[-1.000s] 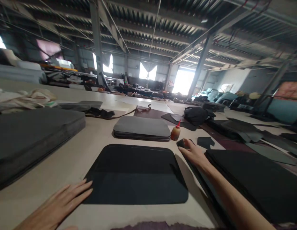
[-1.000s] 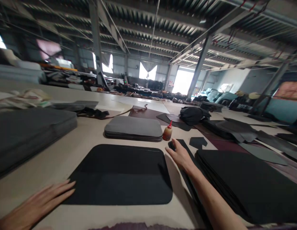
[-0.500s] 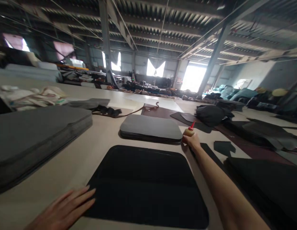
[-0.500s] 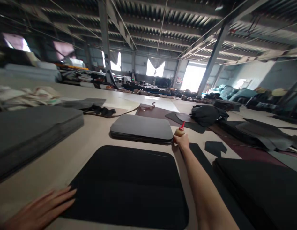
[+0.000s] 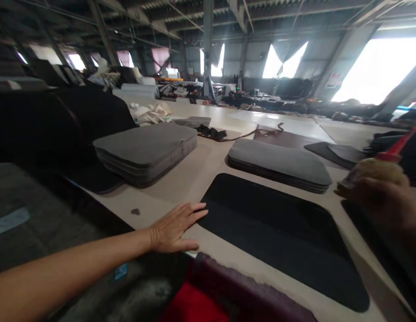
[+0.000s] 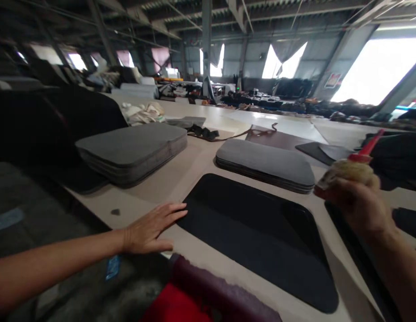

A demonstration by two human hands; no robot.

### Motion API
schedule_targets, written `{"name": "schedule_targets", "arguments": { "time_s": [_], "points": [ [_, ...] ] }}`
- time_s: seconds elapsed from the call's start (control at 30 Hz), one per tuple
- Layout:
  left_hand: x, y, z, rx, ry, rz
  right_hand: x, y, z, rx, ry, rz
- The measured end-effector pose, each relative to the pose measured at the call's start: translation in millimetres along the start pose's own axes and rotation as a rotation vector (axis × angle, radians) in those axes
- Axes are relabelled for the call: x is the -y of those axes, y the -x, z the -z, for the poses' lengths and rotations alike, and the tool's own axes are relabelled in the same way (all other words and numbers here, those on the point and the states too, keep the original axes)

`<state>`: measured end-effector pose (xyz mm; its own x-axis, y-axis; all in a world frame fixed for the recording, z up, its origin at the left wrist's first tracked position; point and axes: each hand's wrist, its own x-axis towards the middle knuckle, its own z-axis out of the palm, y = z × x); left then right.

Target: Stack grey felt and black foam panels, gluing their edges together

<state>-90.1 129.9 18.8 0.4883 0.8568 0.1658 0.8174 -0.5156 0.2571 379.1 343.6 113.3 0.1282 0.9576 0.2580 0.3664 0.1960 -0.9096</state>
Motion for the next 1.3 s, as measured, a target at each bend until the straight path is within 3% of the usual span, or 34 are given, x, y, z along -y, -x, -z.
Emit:
{"name": "schedule_targets", "arguments": {
  "time_s": [0.07, 0.13, 0.3, 0.43, 0.63, 0.8, 1.1, 1.2, 1.3],
  "points": [
    [1.4, -0.5, -0.7, -0.015, 0.013, 0.009, 10.7, 30.8, -6.2, 0.205, -0.169, -0.011],
    [5.0, -3.8, 0.0, -0.02, 0.017, 0.04, 17.0, 62.1, -13.6, 0.325, -0.223, -0.074],
    [17.9, -16.4, 4.7, -0.054, -0.022, 0.089, 32.2, 126.3, -28.5, 0.552, -0.213, -0.218],
    [25.5, -20.2, 3.4, -0.096, -0.032, 0.03, 43.7, 153.6, -39.4, 0.71, -0.333, -0.294],
    [32.7, -20.2, -3.6, -0.191, 0.067, 0.025, 41.1, 161.1, -58.7, 0.763, -0.484, -0.319],
    [29.3, -20.3, -2.7, -0.136, 0.036, 0.08, 40.3, 161.6, -76.8, 0.839, -0.384, -0.245],
    [25.3, -16.8, -2.3, -0.138, -0.051, 0.033, 50.4, 152.2, -105.1, 0.718, -0.488, -0.347],
    [28.4, -17.4, -4.8, -0.148, -0.035, 0.036, 54.8, 151.7, -110.5, 0.728, -0.451, -0.324],
    [30.4, -17.9, -5.7, -0.175, -0.01, 0.027, 59.1, 154.4, -119.5, 0.73, -0.314, -0.204]
  ]
}}
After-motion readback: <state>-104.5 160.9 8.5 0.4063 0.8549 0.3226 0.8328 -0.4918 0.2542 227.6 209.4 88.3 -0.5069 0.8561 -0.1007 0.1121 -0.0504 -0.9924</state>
